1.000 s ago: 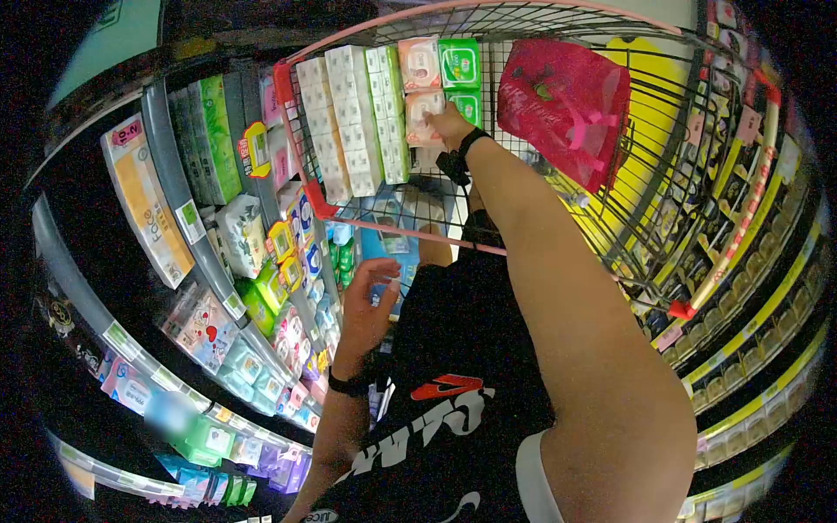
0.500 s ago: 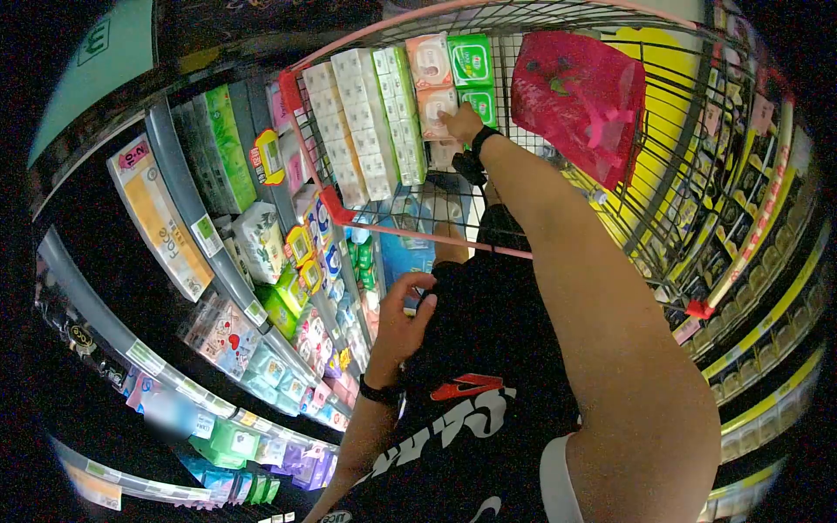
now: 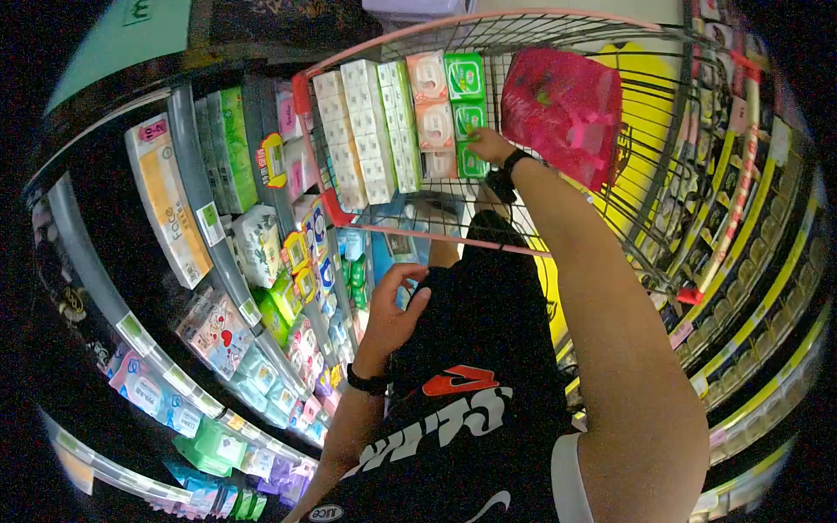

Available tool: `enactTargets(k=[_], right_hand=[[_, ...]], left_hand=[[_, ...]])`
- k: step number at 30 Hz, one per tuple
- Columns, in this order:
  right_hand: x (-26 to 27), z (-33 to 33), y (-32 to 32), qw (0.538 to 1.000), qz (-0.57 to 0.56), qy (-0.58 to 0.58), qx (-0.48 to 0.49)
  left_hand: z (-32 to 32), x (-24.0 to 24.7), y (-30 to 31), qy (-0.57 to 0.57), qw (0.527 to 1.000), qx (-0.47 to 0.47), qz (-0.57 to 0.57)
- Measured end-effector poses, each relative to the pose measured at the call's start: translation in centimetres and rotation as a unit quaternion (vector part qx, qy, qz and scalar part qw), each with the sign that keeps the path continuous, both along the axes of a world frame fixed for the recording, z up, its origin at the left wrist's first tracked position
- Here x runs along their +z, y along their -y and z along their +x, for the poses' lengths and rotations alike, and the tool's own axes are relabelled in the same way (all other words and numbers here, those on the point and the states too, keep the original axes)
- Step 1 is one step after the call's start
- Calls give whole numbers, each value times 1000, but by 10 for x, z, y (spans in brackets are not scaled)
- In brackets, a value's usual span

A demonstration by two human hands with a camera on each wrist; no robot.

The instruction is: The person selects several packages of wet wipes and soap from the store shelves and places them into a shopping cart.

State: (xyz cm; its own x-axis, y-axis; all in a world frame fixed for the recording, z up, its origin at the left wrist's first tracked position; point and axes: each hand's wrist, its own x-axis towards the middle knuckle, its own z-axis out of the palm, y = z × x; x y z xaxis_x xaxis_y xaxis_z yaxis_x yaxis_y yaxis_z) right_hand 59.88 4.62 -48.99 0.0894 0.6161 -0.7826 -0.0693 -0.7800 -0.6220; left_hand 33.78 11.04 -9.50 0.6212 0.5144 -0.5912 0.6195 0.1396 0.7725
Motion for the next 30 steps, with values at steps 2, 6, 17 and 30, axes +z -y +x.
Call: enactTargets(k=[2, 6, 17, 30], right_hand=[[20, 19, 4, 994, 1, 85, 70], [50, 39, 32, 995, 24, 93, -22], [294, 10, -21, 972, 200, 5, -127], [700, -169, -195, 690, 684, 233, 40]], left_hand=[[-1, 3, -3, 23, 999, -26, 16], [-10, 13, -10, 69, 991, -76, 81], [-125, 43, -7, 126, 960, -117, 219], [-295, 72, 2, 150, 936, -10, 319]])
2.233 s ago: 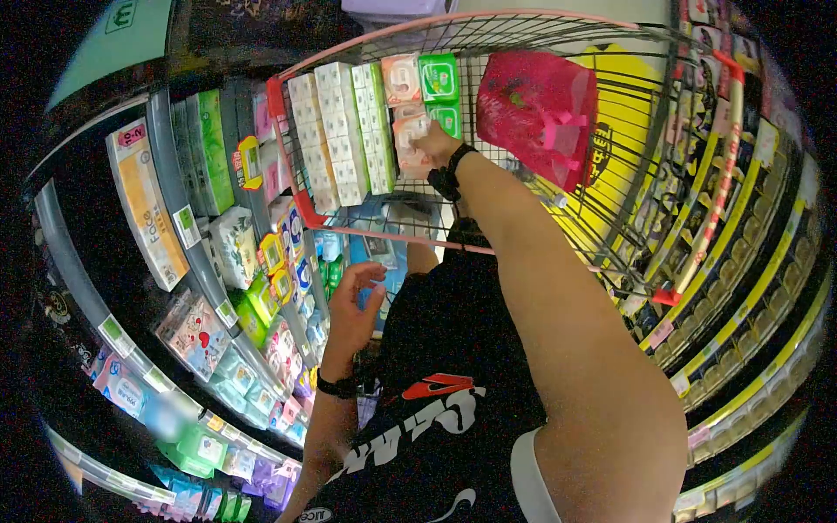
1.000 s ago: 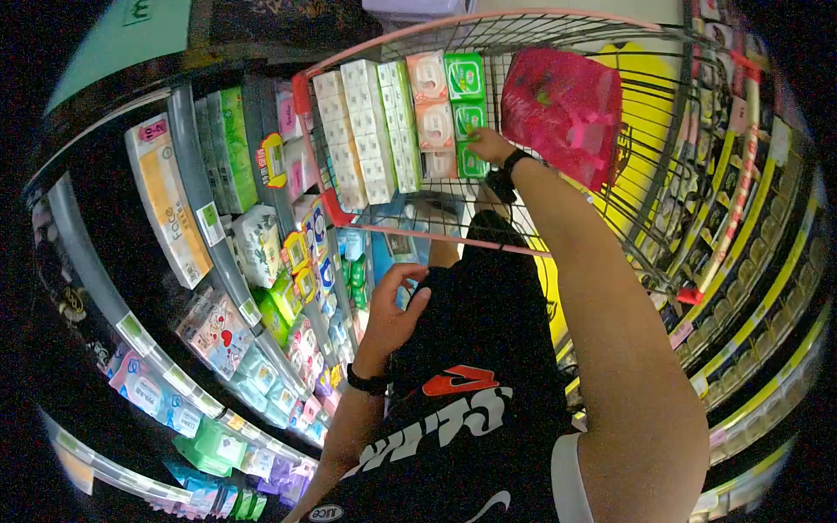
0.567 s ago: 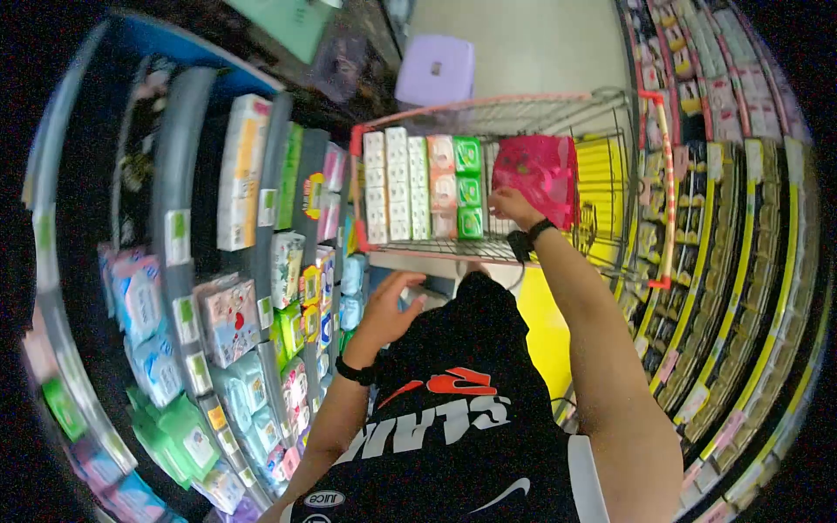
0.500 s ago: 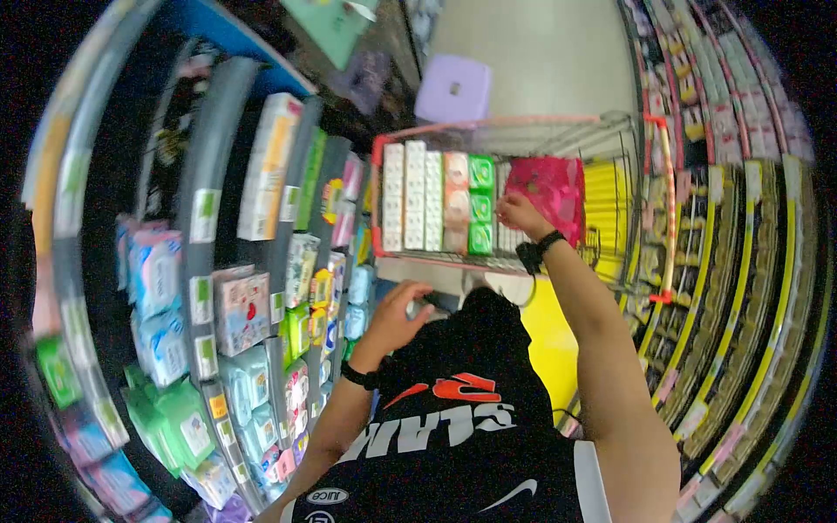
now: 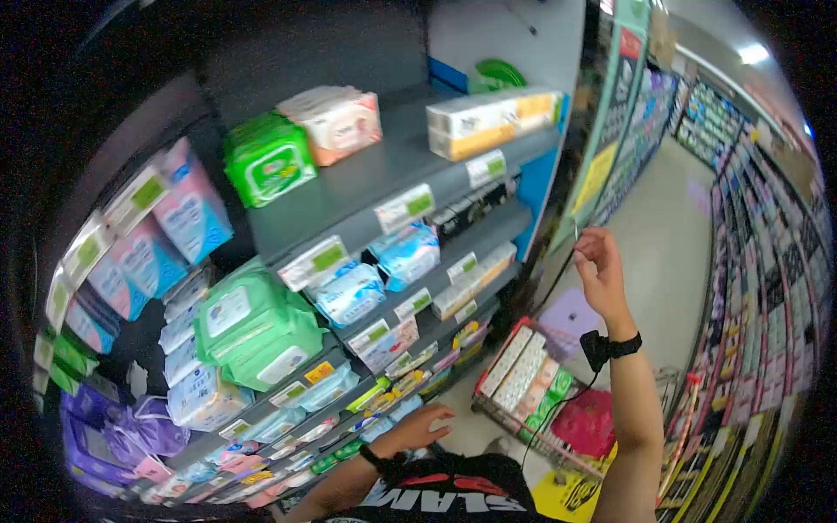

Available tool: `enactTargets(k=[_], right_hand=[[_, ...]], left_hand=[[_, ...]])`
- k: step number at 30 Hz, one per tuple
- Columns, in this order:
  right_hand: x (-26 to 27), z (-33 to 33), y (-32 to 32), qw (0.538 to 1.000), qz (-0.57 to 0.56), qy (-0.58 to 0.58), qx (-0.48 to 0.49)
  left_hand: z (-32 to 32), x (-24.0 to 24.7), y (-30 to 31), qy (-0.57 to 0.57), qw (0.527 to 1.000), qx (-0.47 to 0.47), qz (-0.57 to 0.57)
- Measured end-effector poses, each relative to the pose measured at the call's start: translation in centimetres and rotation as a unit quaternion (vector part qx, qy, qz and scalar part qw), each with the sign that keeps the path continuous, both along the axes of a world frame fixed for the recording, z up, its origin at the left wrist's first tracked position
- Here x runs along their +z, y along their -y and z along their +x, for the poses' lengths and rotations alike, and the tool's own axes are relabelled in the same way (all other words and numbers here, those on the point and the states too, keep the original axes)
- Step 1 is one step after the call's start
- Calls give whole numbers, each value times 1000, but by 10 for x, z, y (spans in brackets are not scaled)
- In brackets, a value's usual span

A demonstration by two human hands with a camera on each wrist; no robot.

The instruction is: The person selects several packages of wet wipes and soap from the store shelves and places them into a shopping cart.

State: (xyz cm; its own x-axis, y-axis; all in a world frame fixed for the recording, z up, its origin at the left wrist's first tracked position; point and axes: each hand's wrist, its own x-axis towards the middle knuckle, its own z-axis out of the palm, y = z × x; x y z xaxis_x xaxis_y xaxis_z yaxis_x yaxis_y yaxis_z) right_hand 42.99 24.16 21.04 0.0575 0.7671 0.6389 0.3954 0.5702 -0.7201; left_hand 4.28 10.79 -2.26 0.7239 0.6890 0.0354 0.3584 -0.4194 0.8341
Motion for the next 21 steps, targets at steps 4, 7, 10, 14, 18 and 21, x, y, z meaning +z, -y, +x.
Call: enactTargets(k=[4, 7, 10, 14, 18, 21], right_hand=[[72, -52, -27, 992, 101, 47, 59], [122, -102, -41, 981, 153, 81, 86], [161, -161, -51, 968, 166, 132, 135], [220, -265, -28, 864, 318, 354, 162], [232, -329, -34, 839, 318, 393, 201], [237, -351, -53, 813, 306, 454, 198]], left_hand=[[-38, 2, 13, 43, 997, 58, 5], [-60, -4, 28, 51, 994, 92, 4], [-82, 3, 43, 50, 991, 121, -4], [-105, -5, 55, 76, 985, 152, -17], [-121, -3, 64, 69, 982, 175, -23], [-130, 0, 68, 63, 979, 194, -4]])
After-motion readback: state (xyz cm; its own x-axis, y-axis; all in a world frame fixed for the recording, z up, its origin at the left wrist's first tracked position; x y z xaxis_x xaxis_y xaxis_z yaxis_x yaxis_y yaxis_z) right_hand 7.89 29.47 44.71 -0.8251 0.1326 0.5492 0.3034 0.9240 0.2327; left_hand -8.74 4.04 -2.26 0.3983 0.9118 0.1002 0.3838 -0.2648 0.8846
